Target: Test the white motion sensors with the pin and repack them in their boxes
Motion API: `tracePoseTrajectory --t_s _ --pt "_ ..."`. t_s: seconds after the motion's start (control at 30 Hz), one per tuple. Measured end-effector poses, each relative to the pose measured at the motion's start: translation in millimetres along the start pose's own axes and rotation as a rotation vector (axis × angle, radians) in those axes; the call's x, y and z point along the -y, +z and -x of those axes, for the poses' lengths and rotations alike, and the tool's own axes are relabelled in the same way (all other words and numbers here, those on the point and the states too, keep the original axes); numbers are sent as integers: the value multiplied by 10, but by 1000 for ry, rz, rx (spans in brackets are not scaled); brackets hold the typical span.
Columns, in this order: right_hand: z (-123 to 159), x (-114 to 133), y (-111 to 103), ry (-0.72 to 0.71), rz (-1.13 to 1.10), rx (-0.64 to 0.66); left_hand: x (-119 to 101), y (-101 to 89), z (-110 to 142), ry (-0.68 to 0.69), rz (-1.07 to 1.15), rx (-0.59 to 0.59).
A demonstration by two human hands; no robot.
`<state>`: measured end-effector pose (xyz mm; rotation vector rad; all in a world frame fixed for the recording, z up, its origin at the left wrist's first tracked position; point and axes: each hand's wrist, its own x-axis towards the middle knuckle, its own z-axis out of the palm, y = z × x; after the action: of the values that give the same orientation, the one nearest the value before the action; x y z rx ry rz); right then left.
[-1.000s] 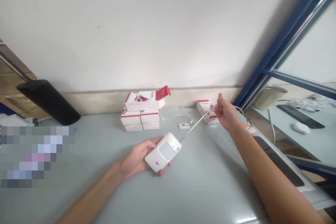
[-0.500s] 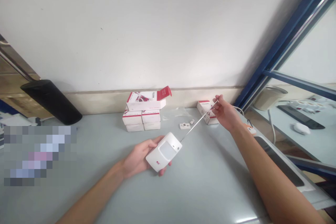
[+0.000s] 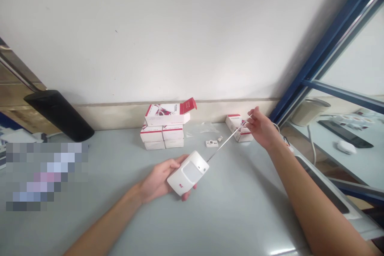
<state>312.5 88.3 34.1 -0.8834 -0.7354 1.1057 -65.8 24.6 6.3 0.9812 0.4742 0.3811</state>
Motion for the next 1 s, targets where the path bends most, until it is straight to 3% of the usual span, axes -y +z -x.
tracePoseTrajectory --t_s 0.6,0.87,1.0 --pt "-28 31 -46 -53 49 -5 1 15 -4 25 40 11" --pt "60 -69 30 -458 509 -219 -3 112 -7 104 45 -124" --pt "243 -209 287 -410 703 -83 22 98 -12 121 84 -160"
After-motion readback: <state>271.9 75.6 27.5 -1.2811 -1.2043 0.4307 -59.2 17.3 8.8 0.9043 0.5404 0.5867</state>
